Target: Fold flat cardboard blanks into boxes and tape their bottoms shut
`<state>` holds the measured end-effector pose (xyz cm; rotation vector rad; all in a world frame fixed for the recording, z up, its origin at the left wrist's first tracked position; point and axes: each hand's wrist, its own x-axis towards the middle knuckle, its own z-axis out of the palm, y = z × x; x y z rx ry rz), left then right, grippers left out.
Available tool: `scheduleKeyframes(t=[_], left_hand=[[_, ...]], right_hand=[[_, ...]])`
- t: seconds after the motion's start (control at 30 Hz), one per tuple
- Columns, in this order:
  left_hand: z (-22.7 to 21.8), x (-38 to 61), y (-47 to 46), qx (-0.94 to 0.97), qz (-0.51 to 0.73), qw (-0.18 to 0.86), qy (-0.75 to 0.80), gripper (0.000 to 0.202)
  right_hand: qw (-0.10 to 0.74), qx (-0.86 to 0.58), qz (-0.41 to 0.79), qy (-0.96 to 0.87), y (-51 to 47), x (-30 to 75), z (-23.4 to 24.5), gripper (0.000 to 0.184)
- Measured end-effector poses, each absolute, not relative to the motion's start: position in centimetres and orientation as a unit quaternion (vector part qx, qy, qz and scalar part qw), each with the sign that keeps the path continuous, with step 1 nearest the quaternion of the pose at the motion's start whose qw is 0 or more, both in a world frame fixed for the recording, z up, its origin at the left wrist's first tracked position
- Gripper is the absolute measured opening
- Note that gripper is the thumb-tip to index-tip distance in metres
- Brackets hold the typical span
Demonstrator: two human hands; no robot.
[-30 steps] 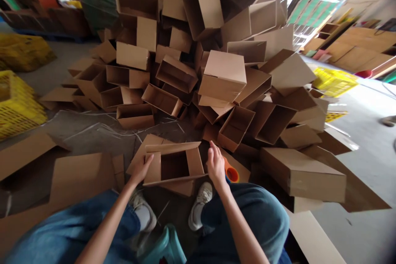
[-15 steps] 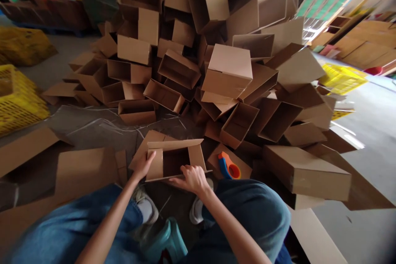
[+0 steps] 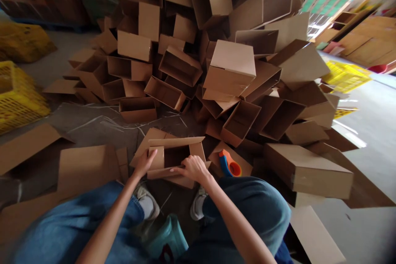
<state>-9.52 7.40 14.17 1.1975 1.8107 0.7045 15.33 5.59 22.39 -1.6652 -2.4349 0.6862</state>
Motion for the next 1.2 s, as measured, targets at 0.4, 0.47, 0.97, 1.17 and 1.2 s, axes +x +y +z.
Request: scheduleKeyframes(t=[0.4,0.47,0.97,1.17,1.2], left_hand=[[16.0,-10.7,6.2,0.452,0.301,0.571,0.616,0.091],[16.0,-10.4,6.0,0.463,0.307,0.571,0.605,0.102],[16.7,-9.7,5.7,0.419,0.354,0.570,0.612,0.084],[15.8,-9.4,5.6,0.406,0.370,0.565,0.615,0.079],[15.7,-9.3,5.6,0.407,0.376,0.567,0.609,0.080]], right_hand=[[0.153,-0.488,0.255,-0.820,8.2,15.1,16.8,0.045],[0.161,-0.494,0.254,-0.816,8.5,14.9,16.7,0.046],[0.232,-0.482,0.021,-0.845,8.1,14.8,22.2,0.092],[0.087,-0.515,-0.012,-0.853,7.0,13.6,21.9,0.137],[0.080,-0.522,-0.016,-0.849,6.7,13.5,21.5,0.142]])
